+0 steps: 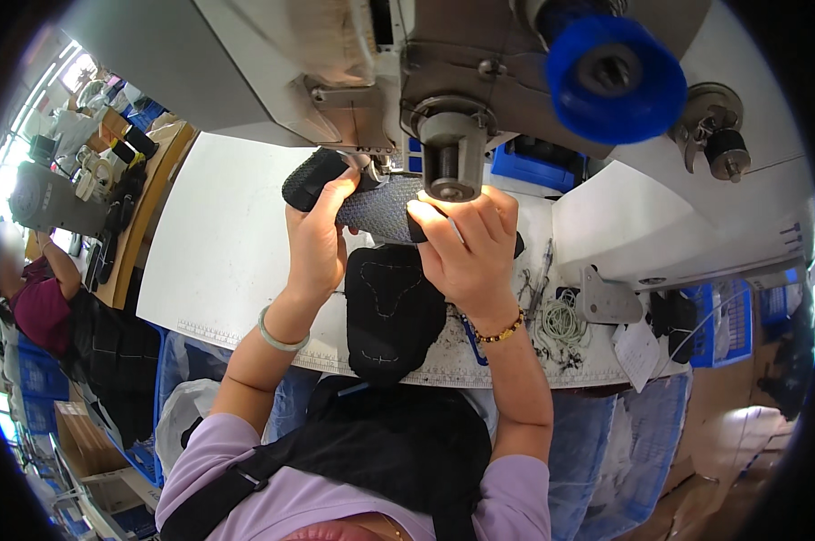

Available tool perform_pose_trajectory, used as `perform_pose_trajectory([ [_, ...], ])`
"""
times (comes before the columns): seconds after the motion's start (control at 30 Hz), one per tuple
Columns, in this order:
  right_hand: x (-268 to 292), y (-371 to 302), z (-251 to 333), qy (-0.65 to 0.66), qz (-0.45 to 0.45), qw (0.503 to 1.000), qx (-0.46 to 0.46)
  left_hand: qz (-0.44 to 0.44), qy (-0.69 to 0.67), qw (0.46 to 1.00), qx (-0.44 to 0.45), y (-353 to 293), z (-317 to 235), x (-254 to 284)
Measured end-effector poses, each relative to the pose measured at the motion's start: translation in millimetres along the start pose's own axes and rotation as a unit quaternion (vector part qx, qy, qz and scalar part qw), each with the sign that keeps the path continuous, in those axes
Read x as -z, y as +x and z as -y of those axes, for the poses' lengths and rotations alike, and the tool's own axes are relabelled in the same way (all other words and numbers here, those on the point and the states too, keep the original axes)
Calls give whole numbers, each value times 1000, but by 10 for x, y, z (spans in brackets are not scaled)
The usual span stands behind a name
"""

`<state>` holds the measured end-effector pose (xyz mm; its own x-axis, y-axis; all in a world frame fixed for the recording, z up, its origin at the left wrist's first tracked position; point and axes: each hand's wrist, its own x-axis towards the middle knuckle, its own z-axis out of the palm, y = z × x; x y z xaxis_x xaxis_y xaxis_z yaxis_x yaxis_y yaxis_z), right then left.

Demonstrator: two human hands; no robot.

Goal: Use a heavy-duty sewing machine to stitch together components of black footwear uppers.

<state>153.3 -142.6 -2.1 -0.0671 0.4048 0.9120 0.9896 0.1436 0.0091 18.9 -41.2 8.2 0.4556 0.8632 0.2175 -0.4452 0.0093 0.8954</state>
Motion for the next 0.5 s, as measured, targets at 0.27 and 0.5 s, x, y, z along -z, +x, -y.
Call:
perform_pose_trajectory([
  [0.27, -41, -39, -28, 32, -23, 997, -72, -48, 49, 995, -68, -87, 66, -123],
  [0.5, -178, -112, -70, 112, -63, 967, -221, -84, 39, 993, -73, -206, 178, -65],
])
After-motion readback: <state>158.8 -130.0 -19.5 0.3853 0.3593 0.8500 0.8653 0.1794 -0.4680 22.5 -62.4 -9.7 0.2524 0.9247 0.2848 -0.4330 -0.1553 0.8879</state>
